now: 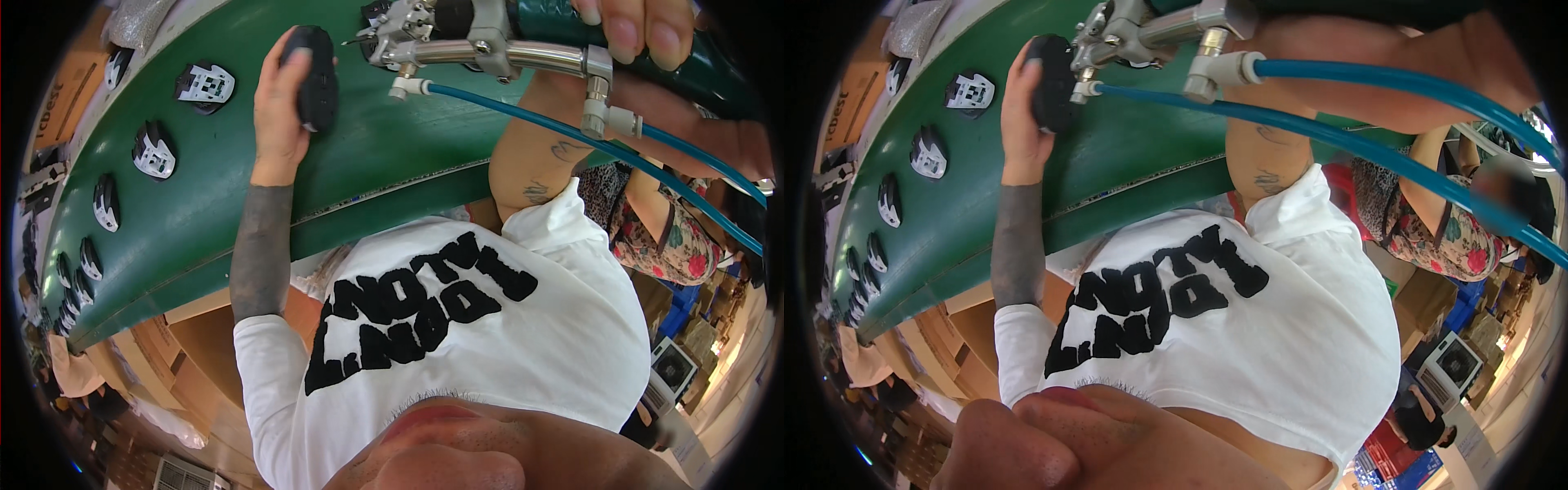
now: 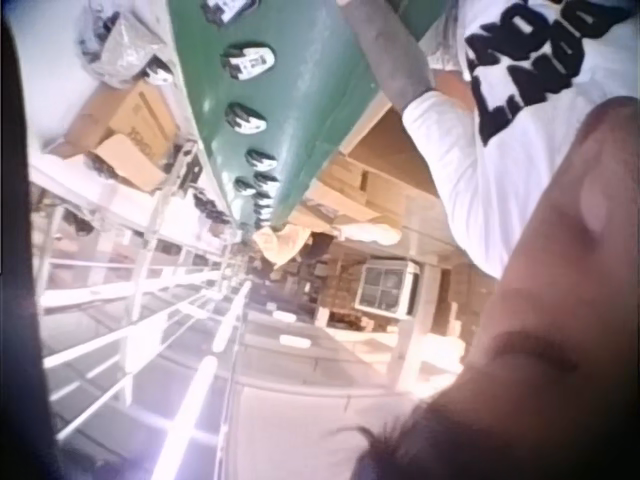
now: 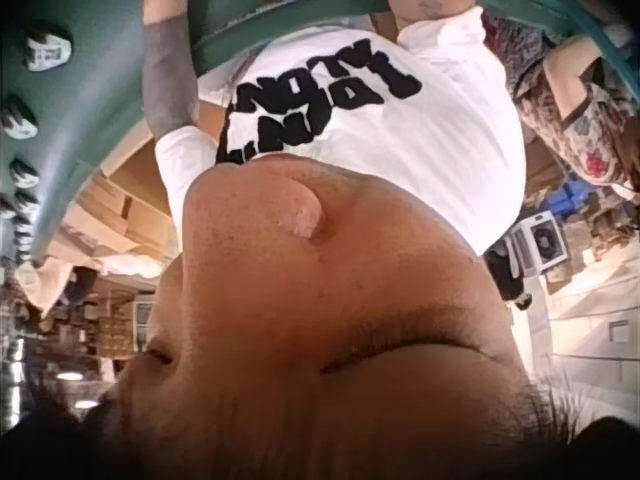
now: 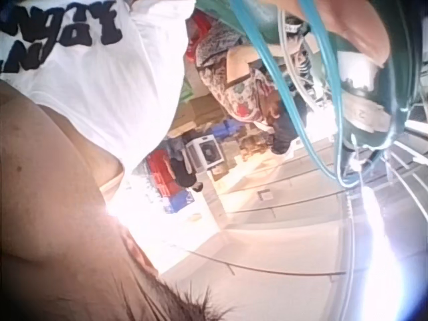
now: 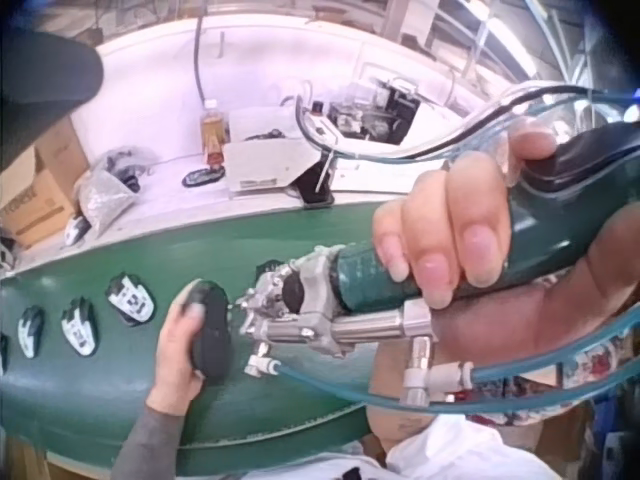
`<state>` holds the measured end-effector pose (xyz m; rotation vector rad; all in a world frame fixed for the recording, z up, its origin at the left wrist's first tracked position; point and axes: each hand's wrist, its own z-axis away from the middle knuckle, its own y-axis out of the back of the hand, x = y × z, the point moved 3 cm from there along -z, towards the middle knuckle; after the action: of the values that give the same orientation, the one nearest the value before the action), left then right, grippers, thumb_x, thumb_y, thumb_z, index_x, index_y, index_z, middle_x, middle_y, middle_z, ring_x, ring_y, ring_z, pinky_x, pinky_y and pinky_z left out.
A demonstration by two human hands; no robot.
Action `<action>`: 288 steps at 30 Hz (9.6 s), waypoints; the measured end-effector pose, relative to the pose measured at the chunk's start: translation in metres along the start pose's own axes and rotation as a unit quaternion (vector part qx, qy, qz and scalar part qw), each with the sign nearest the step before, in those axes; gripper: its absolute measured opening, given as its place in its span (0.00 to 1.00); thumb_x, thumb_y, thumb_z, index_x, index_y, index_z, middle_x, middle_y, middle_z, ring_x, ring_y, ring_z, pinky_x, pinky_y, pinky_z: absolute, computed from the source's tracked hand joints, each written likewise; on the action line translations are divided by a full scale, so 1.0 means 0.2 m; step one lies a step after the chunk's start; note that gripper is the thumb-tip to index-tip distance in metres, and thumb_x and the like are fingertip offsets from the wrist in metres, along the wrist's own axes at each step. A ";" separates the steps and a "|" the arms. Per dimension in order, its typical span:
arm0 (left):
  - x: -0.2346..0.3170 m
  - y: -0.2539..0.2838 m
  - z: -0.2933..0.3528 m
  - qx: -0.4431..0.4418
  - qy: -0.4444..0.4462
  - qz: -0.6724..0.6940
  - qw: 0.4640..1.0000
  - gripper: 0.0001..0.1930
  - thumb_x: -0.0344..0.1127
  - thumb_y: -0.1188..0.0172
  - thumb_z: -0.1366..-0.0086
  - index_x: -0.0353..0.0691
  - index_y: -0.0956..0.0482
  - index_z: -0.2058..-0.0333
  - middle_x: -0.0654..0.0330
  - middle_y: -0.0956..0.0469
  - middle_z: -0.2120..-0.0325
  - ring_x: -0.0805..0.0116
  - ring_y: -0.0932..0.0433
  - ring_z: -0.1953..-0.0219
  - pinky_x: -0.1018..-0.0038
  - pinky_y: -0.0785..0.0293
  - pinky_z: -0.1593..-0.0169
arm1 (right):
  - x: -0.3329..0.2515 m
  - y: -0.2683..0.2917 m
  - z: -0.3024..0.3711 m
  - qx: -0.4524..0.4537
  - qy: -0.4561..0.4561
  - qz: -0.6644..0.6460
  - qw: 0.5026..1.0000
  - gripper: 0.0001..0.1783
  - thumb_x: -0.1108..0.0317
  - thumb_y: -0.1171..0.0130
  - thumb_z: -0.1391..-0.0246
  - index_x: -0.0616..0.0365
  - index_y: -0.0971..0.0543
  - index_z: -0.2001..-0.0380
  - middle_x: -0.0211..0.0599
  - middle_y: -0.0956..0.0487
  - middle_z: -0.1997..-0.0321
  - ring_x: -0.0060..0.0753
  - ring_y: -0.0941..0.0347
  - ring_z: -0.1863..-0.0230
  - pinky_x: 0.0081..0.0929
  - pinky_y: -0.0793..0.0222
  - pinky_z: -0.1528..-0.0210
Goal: Assembling computer mice components using a pneumatic screwdriver on a factory production line.
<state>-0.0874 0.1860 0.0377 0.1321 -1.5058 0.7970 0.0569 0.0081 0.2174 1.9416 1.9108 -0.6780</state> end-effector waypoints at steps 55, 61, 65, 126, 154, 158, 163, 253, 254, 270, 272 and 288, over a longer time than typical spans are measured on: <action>0.04 0.12 0.06 -0.041 -0.004 0.395 0.918 0.26 0.39 0.50 0.42 0.43 0.36 0.44 0.50 0.29 0.52 0.50 0.27 0.52 0.47 0.29 0.50 | 0.13 -0.29 -0.12 -0.064 -0.199 -0.057 0.976 0.15 0.50 0.59 0.34 0.39 0.35 0.49 0.33 0.28 0.71 0.36 0.31 0.73 0.37 0.37 0.63; 0.05 0.19 0.02 0.062 -0.011 0.306 0.950 0.22 0.45 0.53 0.35 0.39 0.31 0.47 0.50 0.27 0.53 0.50 0.26 0.51 0.51 0.28 0.49 | 0.13 -0.18 0.02 -0.036 -0.047 -0.084 0.995 0.12 0.66 0.32 0.51 0.46 0.23 0.63 0.24 0.23 0.62 0.22 0.29 0.58 0.26 0.39 0.46; -0.04 0.23 -0.02 -0.059 0.020 0.397 0.916 0.21 0.47 0.56 0.32 0.37 0.29 0.49 0.50 0.25 0.52 0.48 0.26 0.50 0.55 0.28 0.47 | 0.15 -0.17 0.04 -0.039 0.053 -0.193 0.979 0.10 0.69 0.34 0.50 0.47 0.24 0.65 0.22 0.24 0.63 0.21 0.29 0.60 0.25 0.40 0.49; 0.70 0.73 -0.19 0.182 -0.361 -0.772 0.490 0.15 0.38 0.47 0.37 0.37 0.24 0.55 0.48 0.28 0.51 0.44 0.31 0.48 0.54 0.33 0.47 | -0.06 -0.16 -0.17 -0.050 -0.168 0.001 0.985 0.41 0.36 0.49 0.45 0.59 0.37 0.43 0.33 0.30 0.70 0.30 0.36 0.70 0.34 0.42 0.63; 1.18 2.90 0.32 0.300 -0.211 -0.896 0.249 0.18 0.41 0.56 0.30 0.40 0.31 0.46 0.49 0.27 0.51 0.50 0.28 0.52 0.56 0.30 0.48 | 0.14 -0.26 -0.22 0.059 -0.153 0.069 0.984 0.34 0.39 0.42 0.49 0.56 0.33 0.53 0.28 0.33 0.78 0.23 0.37 0.79 0.24 0.44 0.71; 1.26 2.86 0.18 0.338 -0.245 -0.705 0.573 0.25 0.52 0.58 0.30 0.34 0.25 0.53 0.47 0.23 0.55 0.48 0.29 0.48 0.60 0.37 0.44 | 0.11 -0.28 -0.19 0.067 -0.146 0.072 0.984 0.35 0.38 0.42 0.49 0.55 0.34 0.52 0.27 0.32 0.77 0.23 0.36 0.78 0.24 0.44 0.70; 1.16 1.76 0.10 0.342 -0.345 -0.606 0.630 0.20 0.47 0.39 0.38 0.36 0.21 0.57 0.52 0.20 0.60 0.63 0.21 0.61 0.68 0.26 0.58 | 0.16 -0.22 -0.22 -0.023 -0.152 0.018 0.988 0.41 0.33 0.45 0.50 0.56 0.35 0.47 0.29 0.30 0.73 0.25 0.35 0.75 0.29 0.40 0.68; -0.01 -0.02 0.06 -0.146 0.085 0.308 0.936 0.27 0.48 0.56 0.30 0.40 0.42 0.38 0.52 0.29 0.53 0.59 0.23 0.55 0.57 0.21 0.54 | 0.01 0.03 -0.04 -0.034 -0.059 -0.027 0.997 0.43 0.30 0.44 0.54 0.53 0.29 0.45 0.37 0.26 0.59 0.34 0.33 0.57 0.36 0.45 0.50; -0.01 -0.01 0.06 -0.151 0.083 0.304 0.937 0.27 0.48 0.56 0.30 0.40 0.41 0.38 0.53 0.29 0.53 0.59 0.23 0.55 0.57 0.21 0.54 | 0.02 0.03 -0.04 -0.034 -0.056 -0.032 0.997 0.43 0.30 0.43 0.55 0.53 0.29 0.45 0.37 0.26 0.59 0.34 0.33 0.57 0.36 0.45 0.50; 0.15 0.15 -0.01 0.024 -0.044 0.367 0.929 0.20 0.50 0.52 0.33 0.49 0.30 0.47 0.56 0.25 0.52 0.59 0.22 0.61 0.57 0.24 0.59 | 0.09 -0.20 -0.09 -0.102 -0.167 -0.073 0.978 0.45 0.29 0.43 0.57 0.48 0.30 0.42 0.32 0.28 0.59 0.31 0.34 0.60 0.34 0.44 0.53; 0.16 0.14 -0.01 0.016 -0.046 0.365 0.930 0.20 0.50 0.52 0.33 0.49 0.30 0.46 0.56 0.25 0.51 0.59 0.22 0.61 0.57 0.23 0.59 | 0.10 -0.22 -0.11 -0.103 -0.169 -0.071 0.978 0.45 0.29 0.43 0.56 0.47 0.30 0.43 0.32 0.28 0.59 0.31 0.34 0.60 0.34 0.44 0.53; 0.11 0.17 -0.02 0.049 -0.024 0.356 0.933 0.20 0.50 0.53 0.32 0.49 0.29 0.47 0.58 0.24 0.54 0.59 0.23 0.61 0.59 0.24 0.57 | 0.09 -0.21 -0.07 -0.051 -0.122 -0.090 0.987 0.42 0.30 0.43 0.56 0.47 0.28 0.45 0.31 0.27 0.63 0.29 0.32 0.62 0.33 0.43 0.54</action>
<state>-0.1048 0.2228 0.0438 -0.3472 -1.5669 1.4557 0.0167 0.0335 0.2237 1.5603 1.9394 -0.8100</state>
